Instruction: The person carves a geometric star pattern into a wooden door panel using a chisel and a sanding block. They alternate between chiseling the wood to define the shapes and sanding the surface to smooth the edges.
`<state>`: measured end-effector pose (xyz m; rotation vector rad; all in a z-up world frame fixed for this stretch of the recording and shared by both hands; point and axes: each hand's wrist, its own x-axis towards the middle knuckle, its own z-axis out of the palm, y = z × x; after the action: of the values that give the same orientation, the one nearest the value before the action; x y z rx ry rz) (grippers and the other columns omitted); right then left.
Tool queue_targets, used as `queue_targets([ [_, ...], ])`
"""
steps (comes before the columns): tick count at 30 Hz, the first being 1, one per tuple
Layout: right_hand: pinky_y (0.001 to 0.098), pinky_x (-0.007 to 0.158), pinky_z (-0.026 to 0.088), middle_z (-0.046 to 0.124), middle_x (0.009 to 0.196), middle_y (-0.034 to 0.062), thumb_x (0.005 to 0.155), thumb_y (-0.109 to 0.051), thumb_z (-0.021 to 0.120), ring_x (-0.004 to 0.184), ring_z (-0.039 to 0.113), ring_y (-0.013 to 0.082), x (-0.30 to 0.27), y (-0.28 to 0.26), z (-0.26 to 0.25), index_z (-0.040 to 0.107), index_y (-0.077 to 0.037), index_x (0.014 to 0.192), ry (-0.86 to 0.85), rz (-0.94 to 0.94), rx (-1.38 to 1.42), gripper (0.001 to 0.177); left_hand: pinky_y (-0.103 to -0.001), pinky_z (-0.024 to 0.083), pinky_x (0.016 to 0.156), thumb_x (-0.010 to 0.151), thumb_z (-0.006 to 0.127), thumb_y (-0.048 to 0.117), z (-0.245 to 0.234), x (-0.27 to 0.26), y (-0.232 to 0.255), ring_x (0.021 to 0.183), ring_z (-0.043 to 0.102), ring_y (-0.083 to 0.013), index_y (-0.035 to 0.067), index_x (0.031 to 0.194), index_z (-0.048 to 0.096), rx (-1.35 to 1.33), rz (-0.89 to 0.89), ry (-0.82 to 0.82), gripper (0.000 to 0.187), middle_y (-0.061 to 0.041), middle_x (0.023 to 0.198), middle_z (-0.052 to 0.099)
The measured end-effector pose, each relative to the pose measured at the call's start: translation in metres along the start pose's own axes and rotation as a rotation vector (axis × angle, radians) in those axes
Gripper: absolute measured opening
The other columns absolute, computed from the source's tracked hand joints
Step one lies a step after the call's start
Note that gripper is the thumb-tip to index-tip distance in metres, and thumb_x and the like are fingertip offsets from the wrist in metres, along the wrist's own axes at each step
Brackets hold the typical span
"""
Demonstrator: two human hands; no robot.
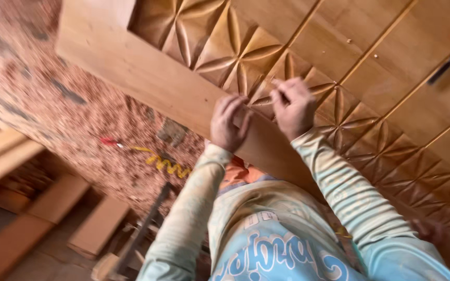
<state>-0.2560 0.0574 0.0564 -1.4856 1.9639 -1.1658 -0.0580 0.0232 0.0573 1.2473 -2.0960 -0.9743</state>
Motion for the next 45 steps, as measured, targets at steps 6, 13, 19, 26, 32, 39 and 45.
queue_targets([
  [6,0.038,0.083,0.059,0.07,0.106,0.0161,0.087,0.0,0.071,0.095,0.07,0.0295,-0.055,-0.038,-0.007,0.07,0.004,0.121,-0.021,-0.106,0.209,0.034,-0.026,0.055,0.08,0.1,0.066,0.012,0.041,-0.03,0.003,0.089,0.066,-0.0136,-0.004,0.113,0.065,-0.865,-0.567,0.019,0.021,-0.008,0.099,0.07],
  [13,0.0329,0.065,0.054,0.071,0.081,0.0101,0.088,-0.017,0.08,0.069,0.068,0.0207,-0.086,-0.026,0.007,0.075,0.001,0.089,-0.038,0.416,0.344,0.018,-0.025,0.05,0.06,0.102,0.063,0.009,0.014,-0.004,0.001,0.065,0.061,-0.01,-0.007,0.106,0.069,-0.652,-0.47,-0.309,0.017,-0.006,0.082,0.07],
  [19,0.0286,0.056,0.046,0.068,0.07,0.0042,0.101,-0.019,0.071,0.059,0.057,0.0106,-0.103,-0.028,0.042,0.074,-0.002,0.087,0.031,0.804,1.315,0.022,-0.026,0.05,0.062,0.108,0.063,0.012,-0.005,0.025,-0.024,0.068,0.06,-0.012,-0.007,0.106,0.068,-1.149,-0.703,-0.677,0.019,-0.007,0.084,0.069],
  [26,0.0353,0.077,0.056,0.078,0.095,0.0106,0.098,-0.02,0.072,0.083,0.071,0.019,-0.09,-0.018,0.041,0.077,-0.004,0.095,0.332,0.617,0.307,0.017,-0.032,0.061,0.065,0.096,0.068,0.025,-0.005,0.076,-0.031,0.071,0.076,-0.0184,0.002,0.102,0.072,-0.073,-0.115,-0.641,0.024,-0.008,0.081,0.077],
  [32,0.0519,0.107,0.048,0.049,0.143,0.024,0.104,-0.02,0.078,0.13,0.053,0.0421,-0.161,0.069,0.01,0.063,-0.002,0.133,0.675,0.666,-0.404,0.038,-0.045,0.055,0.067,0.091,0.073,0.031,0.024,0.102,-0.036,0.076,0.071,-0.0346,0.006,0.09,0.068,0.271,0.118,-0.466,0.025,-0.012,0.082,0.074],
  [39,0.0651,0.122,0.034,0.039,0.154,0.0224,0.1,-0.022,0.072,0.144,0.039,0.0512,-0.173,0.078,0.015,0.052,-0.004,0.147,0.573,0.711,-0.628,0.054,-0.052,0.042,0.099,0.086,0.072,0.031,0.02,0.077,-0.038,0.107,0.059,-0.0372,0.009,0.094,0.067,0.51,0.252,-0.402,0.024,-0.01,0.1,0.071],
  [45,0.0664,0.123,0.034,0.04,0.153,0.0231,0.098,-0.017,0.069,0.144,0.036,0.0512,-0.167,0.066,0.007,0.05,-0.004,0.143,0.585,0.724,-0.477,0.05,-0.056,0.037,0.099,0.086,0.073,0.035,0.025,0.062,-0.046,0.117,0.05,-0.0405,0.01,0.099,0.072,0.634,0.271,-0.323,0.028,-0.016,0.115,0.06],
])
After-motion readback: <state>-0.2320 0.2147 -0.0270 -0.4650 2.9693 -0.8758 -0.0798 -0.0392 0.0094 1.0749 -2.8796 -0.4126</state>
